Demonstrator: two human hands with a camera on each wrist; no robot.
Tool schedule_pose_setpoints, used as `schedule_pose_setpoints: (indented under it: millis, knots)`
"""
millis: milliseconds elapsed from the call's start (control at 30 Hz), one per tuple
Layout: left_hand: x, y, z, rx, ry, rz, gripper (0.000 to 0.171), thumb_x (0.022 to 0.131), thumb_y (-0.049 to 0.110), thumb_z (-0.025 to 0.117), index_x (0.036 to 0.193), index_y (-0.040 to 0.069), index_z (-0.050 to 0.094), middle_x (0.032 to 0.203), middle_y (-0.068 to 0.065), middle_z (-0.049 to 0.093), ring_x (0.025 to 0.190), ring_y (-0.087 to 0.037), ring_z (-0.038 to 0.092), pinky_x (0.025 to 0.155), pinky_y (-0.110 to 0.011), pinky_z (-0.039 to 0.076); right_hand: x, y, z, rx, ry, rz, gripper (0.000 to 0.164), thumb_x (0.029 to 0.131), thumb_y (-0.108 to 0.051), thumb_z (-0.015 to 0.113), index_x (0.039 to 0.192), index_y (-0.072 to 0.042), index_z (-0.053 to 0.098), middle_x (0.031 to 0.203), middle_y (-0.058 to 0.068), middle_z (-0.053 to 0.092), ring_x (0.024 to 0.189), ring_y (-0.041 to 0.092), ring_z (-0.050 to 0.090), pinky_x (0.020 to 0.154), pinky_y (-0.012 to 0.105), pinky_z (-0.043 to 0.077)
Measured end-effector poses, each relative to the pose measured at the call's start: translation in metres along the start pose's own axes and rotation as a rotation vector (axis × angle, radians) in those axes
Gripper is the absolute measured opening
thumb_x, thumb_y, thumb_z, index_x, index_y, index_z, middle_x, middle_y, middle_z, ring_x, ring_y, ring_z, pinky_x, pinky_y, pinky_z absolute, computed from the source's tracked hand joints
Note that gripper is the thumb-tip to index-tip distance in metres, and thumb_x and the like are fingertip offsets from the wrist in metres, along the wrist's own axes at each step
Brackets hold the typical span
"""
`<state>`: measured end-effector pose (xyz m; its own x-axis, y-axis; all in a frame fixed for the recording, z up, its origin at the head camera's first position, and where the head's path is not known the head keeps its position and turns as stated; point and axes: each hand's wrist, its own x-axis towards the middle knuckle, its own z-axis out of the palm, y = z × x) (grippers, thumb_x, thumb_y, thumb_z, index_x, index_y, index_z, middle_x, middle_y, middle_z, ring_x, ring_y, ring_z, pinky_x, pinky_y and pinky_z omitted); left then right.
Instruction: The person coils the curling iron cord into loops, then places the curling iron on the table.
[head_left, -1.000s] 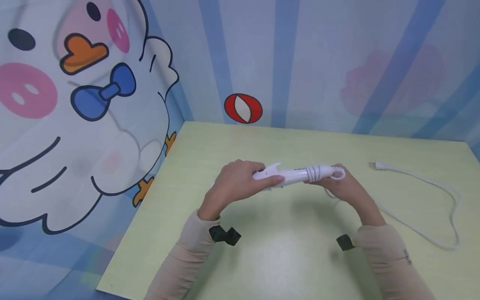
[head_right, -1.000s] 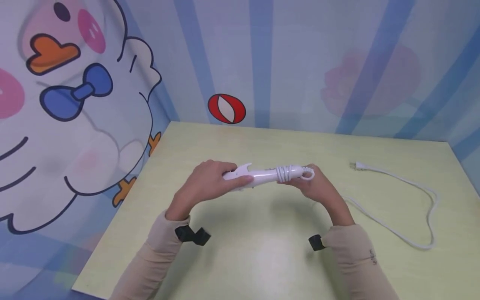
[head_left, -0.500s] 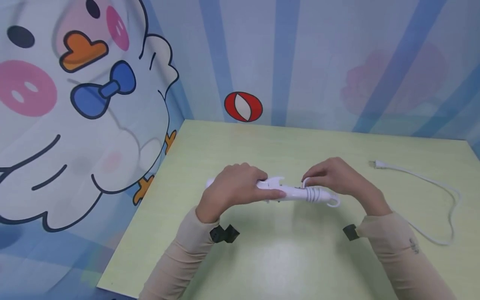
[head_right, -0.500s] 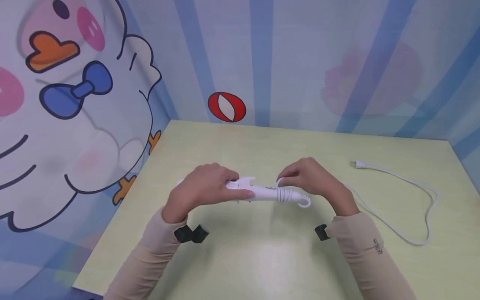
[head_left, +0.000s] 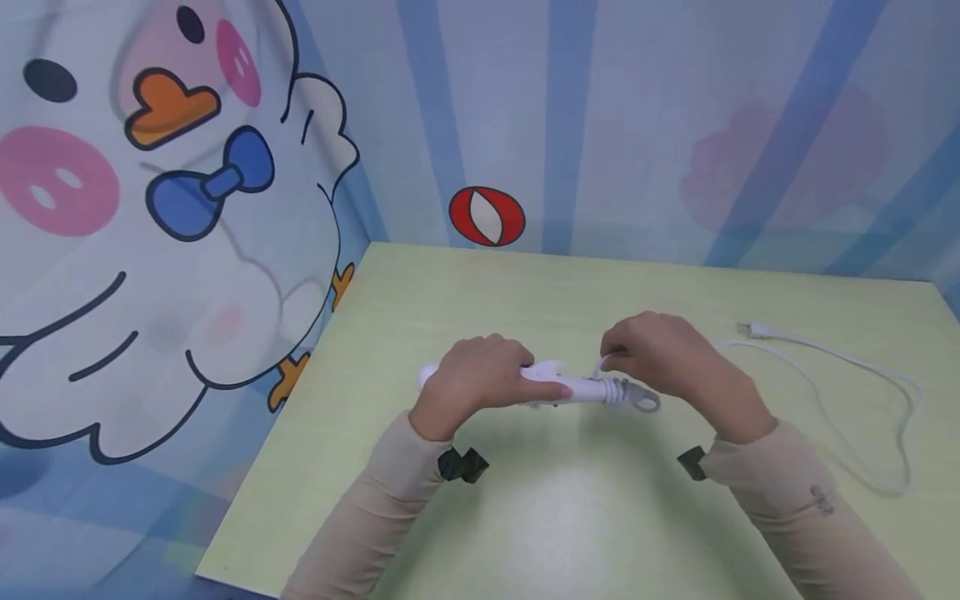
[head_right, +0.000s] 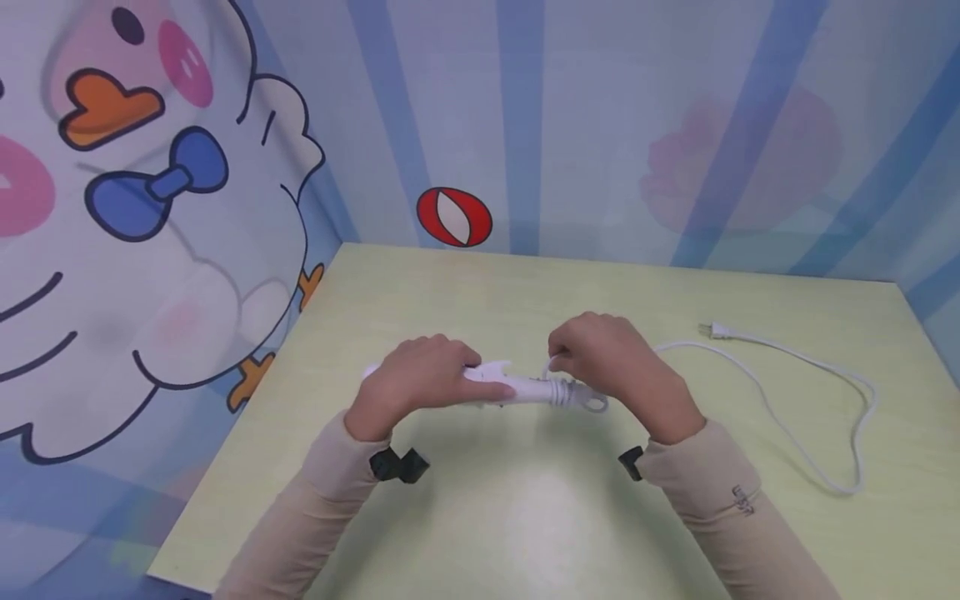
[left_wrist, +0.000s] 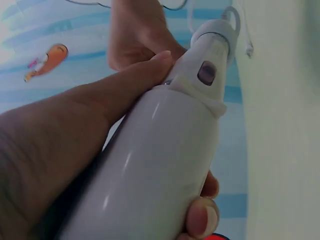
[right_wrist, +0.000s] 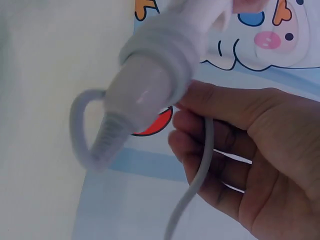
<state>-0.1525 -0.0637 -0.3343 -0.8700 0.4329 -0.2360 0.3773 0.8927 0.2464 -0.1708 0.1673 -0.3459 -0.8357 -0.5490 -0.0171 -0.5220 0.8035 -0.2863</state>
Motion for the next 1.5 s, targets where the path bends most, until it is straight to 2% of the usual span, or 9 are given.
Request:
schedule_pose_setpoints:
  millis: [233, 433, 633, 867, 1067, 1300, 1500]
  knots:
    - [0.016, -0.009, 0.022, -0.003, 0.029, -0.077, 0.056, 0.073, 0.076, 0.048, 0.080, 0.021, 0.059, 0.061, 0.004, 0.053, 0.055, -0.012, 0.049, 0.049, -0.028, 0.038, 0.003, -0.005, 0.016, -0.057, 0.073, 0.023, 0.005, 0.083, -0.019, 0.068, 0.080, -0.016, 0.069, 0.072, -0.006, 0.062, 0.054, 0.007, 0.048, 0.051, 0.028, 0.039]
    - [0.023, -0.011, 0.033, -0.039, 0.104, -0.108, 0.058, 0.073, 0.077, 0.048, 0.087, 0.022, 0.061, 0.062, 0.004, 0.053, 0.055, -0.012, 0.050, 0.048, -0.028, 0.038, 0.002, -0.007, 0.022, -0.075, 0.151, 0.069, 0.009, 0.083, -0.020, 0.069, 0.082, -0.011, 0.069, 0.069, -0.003, 0.062, 0.051, 0.009, 0.047, 0.049, 0.028, 0.039]
    - [0.030, -0.011, 0.030, -0.025, 0.227, -0.129, 0.058, 0.073, 0.078, 0.045, 0.081, 0.022, 0.058, 0.059, 0.004, 0.052, 0.053, -0.012, 0.049, 0.047, -0.028, 0.036, -0.001, -0.013, 0.020, -0.073, 0.255, 0.143, 0.017, 0.087, -0.022, 0.064, 0.087, -0.006, 0.068, 0.067, 0.001, 0.059, 0.050, 0.012, 0.044, 0.047, 0.029, 0.036]
    - [0.043, -0.020, 0.019, -0.035, 0.315, -0.138, 0.059, 0.076, 0.076, 0.043, 0.078, 0.019, 0.056, 0.057, 0.001, 0.051, 0.050, -0.014, 0.049, 0.044, -0.029, 0.036, -0.002, -0.015, 0.026, 0.043, 0.373, 0.197, 0.018, 0.091, -0.019, 0.058, 0.096, -0.003, 0.066, 0.060, 0.001, 0.051, 0.047, 0.013, 0.038, 0.045, 0.028, 0.030]
    - [0.052, -0.032, 0.018, -0.133, 0.324, -0.157, 0.057, 0.078, 0.074, 0.043, 0.081, 0.019, 0.057, 0.060, 0.001, 0.054, 0.051, -0.015, 0.051, 0.045, -0.029, 0.038, -0.001, -0.011, 0.042, 0.183, 0.410, 0.207, 0.024, 0.092, -0.018, 0.057, 0.109, -0.003, 0.065, 0.071, 0.004, 0.063, 0.049, 0.012, 0.043, 0.049, 0.029, 0.035]
    - [0.051, -0.037, 0.018, -0.195, 0.303, -0.131, 0.058, 0.077, 0.075, 0.043, 0.082, 0.020, 0.059, 0.062, 0.003, 0.055, 0.053, -0.014, 0.052, 0.047, -0.029, 0.040, 0.000, 0.004, 0.063, 0.263, 0.465, 0.186, 0.026, 0.092, -0.021, 0.057, 0.109, -0.005, 0.066, 0.090, 0.010, 0.070, 0.050, 0.013, 0.044, 0.052, 0.029, 0.039]
    - [0.047, -0.037, 0.014, -0.264, 0.267, -0.103, 0.058, 0.077, 0.073, 0.045, 0.087, 0.019, 0.061, 0.067, 0.003, 0.057, 0.057, -0.014, 0.054, 0.050, -0.030, 0.042, 0.002, 0.012, 0.069, 0.302, 0.520, 0.138, 0.024, 0.092, -0.020, 0.057, 0.109, -0.006, 0.067, 0.099, 0.010, 0.069, 0.054, 0.013, 0.048, 0.058, 0.031, 0.041]
